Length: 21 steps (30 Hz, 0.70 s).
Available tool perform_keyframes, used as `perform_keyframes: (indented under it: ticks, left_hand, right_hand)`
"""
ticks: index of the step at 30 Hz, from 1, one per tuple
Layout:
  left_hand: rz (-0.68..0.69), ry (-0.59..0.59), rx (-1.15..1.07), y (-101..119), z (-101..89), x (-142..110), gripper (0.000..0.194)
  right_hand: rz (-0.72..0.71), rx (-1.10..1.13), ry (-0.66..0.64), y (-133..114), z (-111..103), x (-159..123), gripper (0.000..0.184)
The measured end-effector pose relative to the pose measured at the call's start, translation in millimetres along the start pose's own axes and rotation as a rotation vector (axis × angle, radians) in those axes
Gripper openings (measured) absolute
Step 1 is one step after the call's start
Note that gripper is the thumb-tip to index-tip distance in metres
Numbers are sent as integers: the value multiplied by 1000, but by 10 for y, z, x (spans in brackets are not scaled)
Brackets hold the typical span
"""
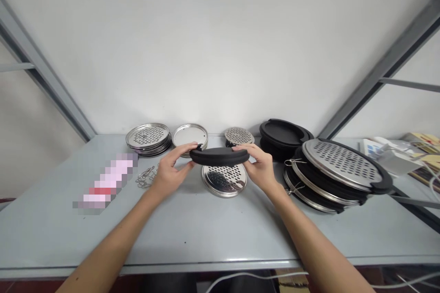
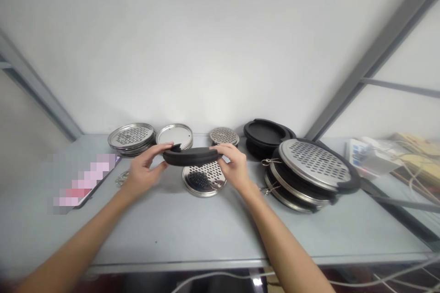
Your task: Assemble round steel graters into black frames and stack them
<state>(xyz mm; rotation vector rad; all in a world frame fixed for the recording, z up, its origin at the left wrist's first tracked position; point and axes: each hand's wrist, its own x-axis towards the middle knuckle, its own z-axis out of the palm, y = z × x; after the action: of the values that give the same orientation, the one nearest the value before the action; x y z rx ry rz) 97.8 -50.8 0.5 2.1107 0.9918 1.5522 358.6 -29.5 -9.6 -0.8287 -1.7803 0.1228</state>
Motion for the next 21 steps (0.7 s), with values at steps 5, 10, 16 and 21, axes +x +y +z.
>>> perform_keyframes:
  ticks: [5,10,16,21]
  left_hand:
    - [125,-92,89,20,4,-6,55]
    - [72,-208,-20,66,1,-11,36]
    - [-125,-281,-153,104,-15,24,22]
    - [-238,-14,-221,-45,-64,78,28]
  right_hand:
    - [-204,-210,65,-6,-7,-22,31]
    - [-285,-267,62,-1,-5,-54,33]
    - [-134,-212,29,-21,35,-42,29]
    - [92,-167,-181,-43,-17,-50,58]
